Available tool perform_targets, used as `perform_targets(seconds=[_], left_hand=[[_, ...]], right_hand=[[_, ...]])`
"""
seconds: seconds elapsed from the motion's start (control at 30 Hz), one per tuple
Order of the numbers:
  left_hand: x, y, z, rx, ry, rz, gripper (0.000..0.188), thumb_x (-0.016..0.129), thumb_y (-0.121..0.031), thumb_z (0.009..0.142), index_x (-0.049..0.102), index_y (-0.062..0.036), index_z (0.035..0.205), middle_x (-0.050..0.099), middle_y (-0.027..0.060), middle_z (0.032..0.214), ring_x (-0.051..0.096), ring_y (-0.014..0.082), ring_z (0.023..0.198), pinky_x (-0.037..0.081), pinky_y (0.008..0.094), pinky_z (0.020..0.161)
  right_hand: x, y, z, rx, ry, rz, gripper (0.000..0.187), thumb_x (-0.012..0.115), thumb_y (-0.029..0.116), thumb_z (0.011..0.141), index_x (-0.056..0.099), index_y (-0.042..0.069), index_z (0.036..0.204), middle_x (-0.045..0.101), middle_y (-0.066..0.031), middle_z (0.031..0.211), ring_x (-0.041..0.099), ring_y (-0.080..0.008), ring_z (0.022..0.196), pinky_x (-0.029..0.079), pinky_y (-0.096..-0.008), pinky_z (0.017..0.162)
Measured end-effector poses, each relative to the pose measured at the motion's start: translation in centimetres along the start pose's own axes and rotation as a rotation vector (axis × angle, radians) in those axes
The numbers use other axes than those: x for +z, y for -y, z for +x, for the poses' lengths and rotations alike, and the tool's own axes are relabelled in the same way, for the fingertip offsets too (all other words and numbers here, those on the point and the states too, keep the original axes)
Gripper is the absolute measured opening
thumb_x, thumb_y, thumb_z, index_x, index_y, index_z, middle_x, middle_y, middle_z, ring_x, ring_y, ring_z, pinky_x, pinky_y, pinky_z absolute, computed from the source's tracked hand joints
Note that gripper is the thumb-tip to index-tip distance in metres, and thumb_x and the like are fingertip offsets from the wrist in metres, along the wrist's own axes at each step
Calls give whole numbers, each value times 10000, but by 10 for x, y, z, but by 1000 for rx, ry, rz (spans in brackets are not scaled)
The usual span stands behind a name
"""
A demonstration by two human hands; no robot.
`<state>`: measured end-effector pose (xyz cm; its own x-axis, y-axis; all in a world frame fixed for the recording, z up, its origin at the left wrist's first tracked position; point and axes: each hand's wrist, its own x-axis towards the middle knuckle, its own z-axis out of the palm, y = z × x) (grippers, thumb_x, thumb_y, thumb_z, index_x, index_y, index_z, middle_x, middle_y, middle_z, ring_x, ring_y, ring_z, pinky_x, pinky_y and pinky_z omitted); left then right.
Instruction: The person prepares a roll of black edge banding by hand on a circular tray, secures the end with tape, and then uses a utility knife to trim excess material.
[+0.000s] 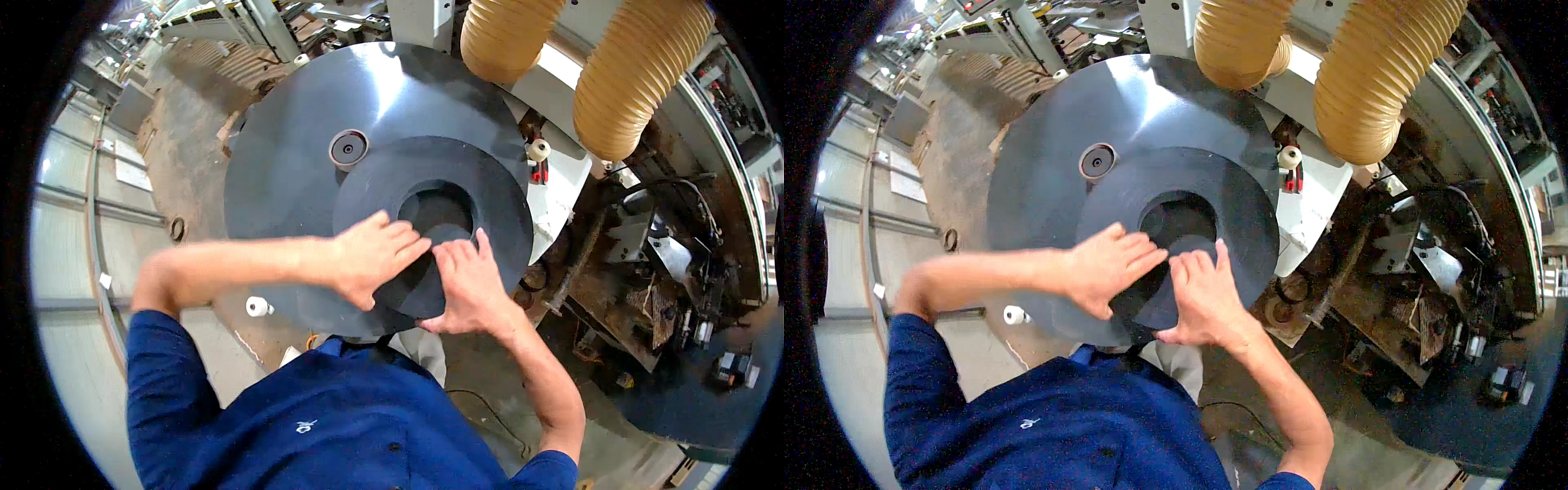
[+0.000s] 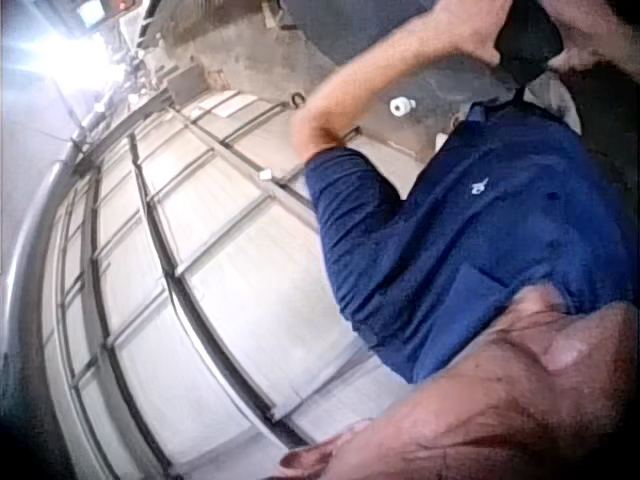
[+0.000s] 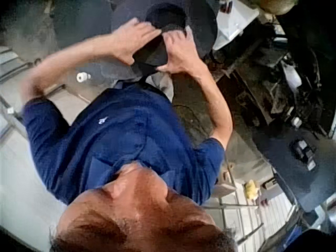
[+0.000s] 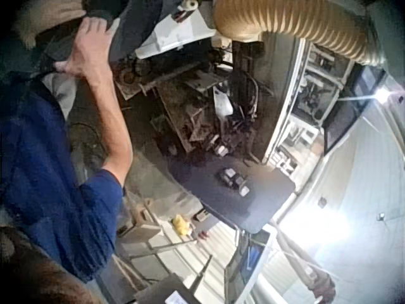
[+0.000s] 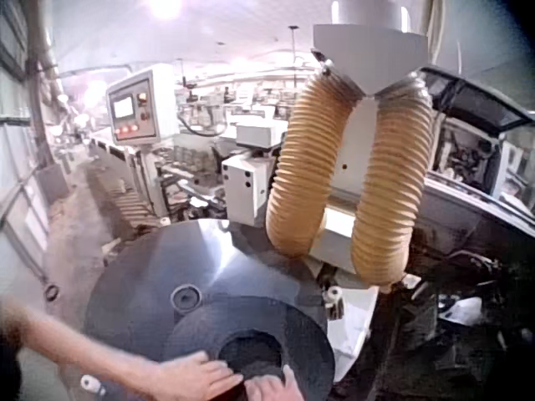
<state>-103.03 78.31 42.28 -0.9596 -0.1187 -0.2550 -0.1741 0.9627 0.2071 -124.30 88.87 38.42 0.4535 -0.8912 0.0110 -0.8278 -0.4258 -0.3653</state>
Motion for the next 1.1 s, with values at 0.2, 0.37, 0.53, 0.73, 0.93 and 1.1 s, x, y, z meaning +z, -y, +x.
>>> perform_targets(seconds=[0.2,0.37,0.53,0.73,0.93,1.1], left_hand=[[78,-68,-9,-279,-38,27,1108,883,-355,537,398,69,1438,495,189,1391,454,305,1318,382,422,998],[82,-81,-13,-375,-26,-15,1167,904,-361,494,384,36,1460,477,187,1419,430,314,1346,356,456,1026],[85,-85,-8,-433,-88,-39,1110,881,-267,496,397,35,1449,483,173,1385,432,304,1327,356,442,1016],[80,-89,-12,-470,-86,-85,1099,865,-245,533,364,23,1474,422,190,1458,348,346,1402,284,490,1102],[88,-83,-17,-434,-94,-111,1090,834,-219,523,355,31,1470,319,236,1526,228,415,1467,175,545,1191],[88,-92,-26,-511,-174,-196,1084,853,-166,536,351,-23,1486,262,244,1553,165,440,1489,151,567,1205]], right_hand=[[53,-5,-24,-172,117,-123,1064,871,550,487,520,-74,1274,556,-187,1232,510,-336,1215,195,-666,1156],[50,-6,-23,-209,151,-56,1073,884,503,483,498,-75,1301,544,-190,1252,492,-342,1245,174,-628,1190],[51,-7,-27,-180,72,-37,1054,887,446,507,479,-63,1335,520,-186,1310,442,-353,1315,168,-620,1195],[48,9,-36,-136,64,-58,1143,877,471,590,366,-75,1455,383,-237,1504,284,-405,1454,167,-569,1211],[47,-3,-87,-50,-245,257,892,799,478,740,467,-20,1402,428,-203,1480,352,-401,1410,235,-556,1181],[131,-43,-176,601,-564,401,469,762,209,818,621,-10,1209,623,-205,1219,579,-390,1147,463,-442,994]])
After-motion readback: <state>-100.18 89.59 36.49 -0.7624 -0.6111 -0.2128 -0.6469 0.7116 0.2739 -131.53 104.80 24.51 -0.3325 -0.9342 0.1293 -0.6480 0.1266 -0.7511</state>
